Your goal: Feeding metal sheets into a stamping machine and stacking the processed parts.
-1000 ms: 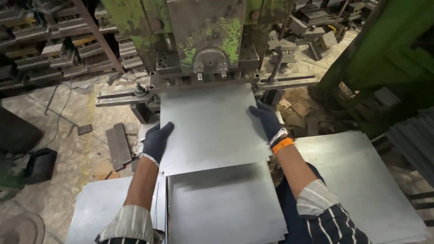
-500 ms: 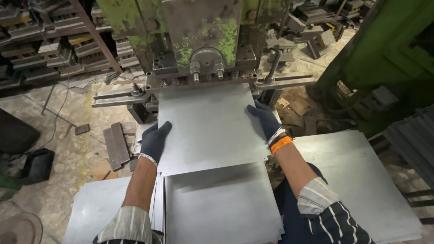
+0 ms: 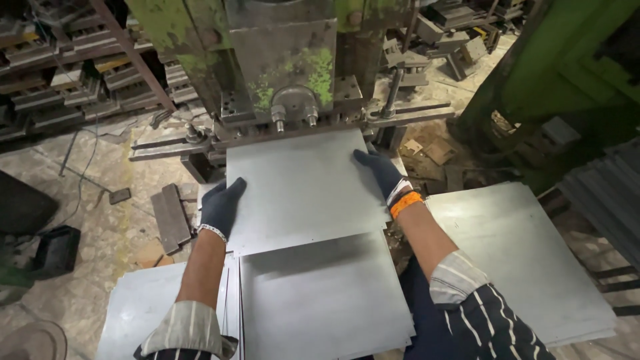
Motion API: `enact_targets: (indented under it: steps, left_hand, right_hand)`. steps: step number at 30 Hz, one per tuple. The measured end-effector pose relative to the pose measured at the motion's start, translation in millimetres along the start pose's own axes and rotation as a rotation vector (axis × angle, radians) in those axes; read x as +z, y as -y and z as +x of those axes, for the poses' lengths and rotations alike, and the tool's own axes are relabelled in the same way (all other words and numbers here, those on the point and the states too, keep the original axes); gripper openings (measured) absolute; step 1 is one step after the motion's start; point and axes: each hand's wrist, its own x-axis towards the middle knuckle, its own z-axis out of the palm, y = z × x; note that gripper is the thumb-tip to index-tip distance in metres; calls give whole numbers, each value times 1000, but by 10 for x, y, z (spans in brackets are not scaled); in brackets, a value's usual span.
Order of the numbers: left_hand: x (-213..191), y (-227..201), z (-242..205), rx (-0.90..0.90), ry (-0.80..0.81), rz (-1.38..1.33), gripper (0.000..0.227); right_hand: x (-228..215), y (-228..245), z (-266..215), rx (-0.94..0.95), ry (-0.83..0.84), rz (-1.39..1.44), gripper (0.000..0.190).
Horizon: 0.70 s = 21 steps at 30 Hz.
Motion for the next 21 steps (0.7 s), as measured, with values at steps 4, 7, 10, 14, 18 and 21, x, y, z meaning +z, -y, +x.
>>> enact_targets:
  steps: [4,7,10,14,18,21]
  left_hand:
    - [14,-54,-71,36,-11,129,54]
    - [61,-25,-39,15,-62,244,57]
    - [14,11,-246,59,-4,32,56]
    - [-234,486,-660,-52,123,-59,66]
    - [-391,1167,-932,-95,53,-374,46]
    - [-441,948,-1286,-181,64,153,63]
  right_hand:
    - [-35,-159,108,-94,-21,-68,52]
    - [0,-150,59,-237,-83,-368,53]
    - [26,-87,-256,-242,-64,-298,49]
    - [-28,-174,-906,-187,-78,-291,51]
    - [-338,-634,-1089,-273,-78,-159,46]
    - [-410,-816,-1080,-206,-144,-596,39]
